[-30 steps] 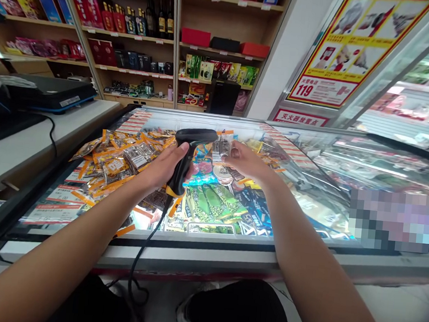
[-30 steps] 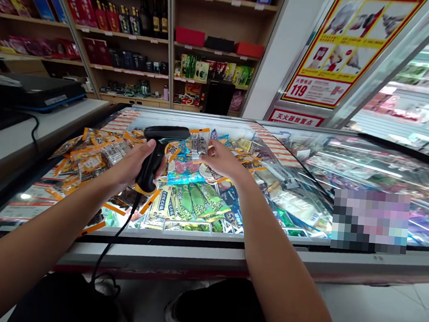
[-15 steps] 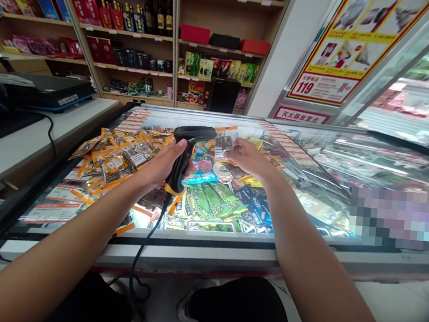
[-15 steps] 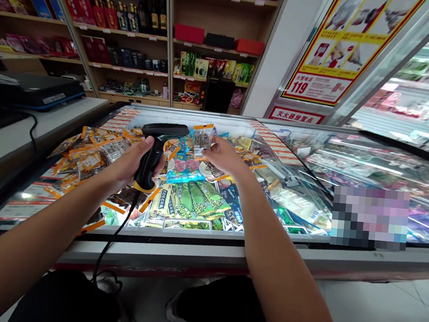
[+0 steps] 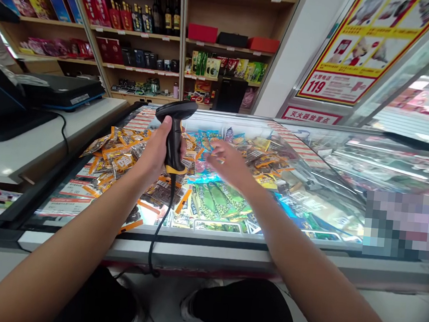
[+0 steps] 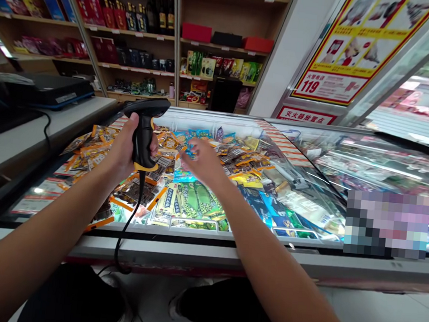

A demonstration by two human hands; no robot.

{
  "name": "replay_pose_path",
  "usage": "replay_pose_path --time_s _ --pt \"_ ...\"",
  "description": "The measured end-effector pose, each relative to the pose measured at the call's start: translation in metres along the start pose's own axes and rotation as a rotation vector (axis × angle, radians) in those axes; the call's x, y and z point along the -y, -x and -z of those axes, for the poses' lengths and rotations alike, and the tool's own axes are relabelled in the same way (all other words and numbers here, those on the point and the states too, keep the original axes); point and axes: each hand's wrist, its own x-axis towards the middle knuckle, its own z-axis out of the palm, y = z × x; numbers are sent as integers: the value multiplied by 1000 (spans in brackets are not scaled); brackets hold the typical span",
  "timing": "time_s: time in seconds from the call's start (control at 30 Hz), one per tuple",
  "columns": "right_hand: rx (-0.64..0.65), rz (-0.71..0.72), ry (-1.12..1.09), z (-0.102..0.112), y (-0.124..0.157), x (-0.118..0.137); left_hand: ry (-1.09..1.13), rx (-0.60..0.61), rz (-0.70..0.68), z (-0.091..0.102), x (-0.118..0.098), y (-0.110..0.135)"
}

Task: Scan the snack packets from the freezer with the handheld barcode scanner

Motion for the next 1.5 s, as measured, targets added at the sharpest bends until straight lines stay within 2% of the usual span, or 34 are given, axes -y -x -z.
replay_pose_path --time_s 0.07,0.1,0.2,0.33,0.43,0.53,0.67,0.73,0.8,0.9,1.0,1.1,1.3,1.5 --pt "150 -68 -139 -27 4 15 -9 0 0 -1 0 0" --pt "176 -93 -187 -38 5 19 -17 0 3 -1 0 0" --pt "177 -163 -281 -59 6 20 -43 10 14 -1 -2 0" --pt "138 -172 -213 -65 4 14 -69 24 33 -3 -3 1" --pt "163 -113 -140 -62 4 15 -90 12 34 -3 -2 2" --pt "177 -178 -164 -56 4 18 -82 23 27 -3 -1 2" --pt "124 -316 -414 -42 0 12 -83 68 3 -1 3 1" --pt "45 -349 -575 -31 -5 5 -137 106 1 1 5 2" --pt "-96 -371 -682 -19 -11 -3 -218 176 20 4 6 3" --pt "-277 -399 -765 0 -18 -13 -370 350 77 9 8 7" --pt "-330 -394 -764 11 -21 -18 -512 503 116 14 11 10" --pt "-345 -399 -741 15 -23 -20 -582 574 120 16 12 11" --pt "-358 -445 -781 13 -21 -21 -607 597 81 14 8 11" --pt "-367 -399 -676 20 -24 -24 -593 562 75 16 11 8"
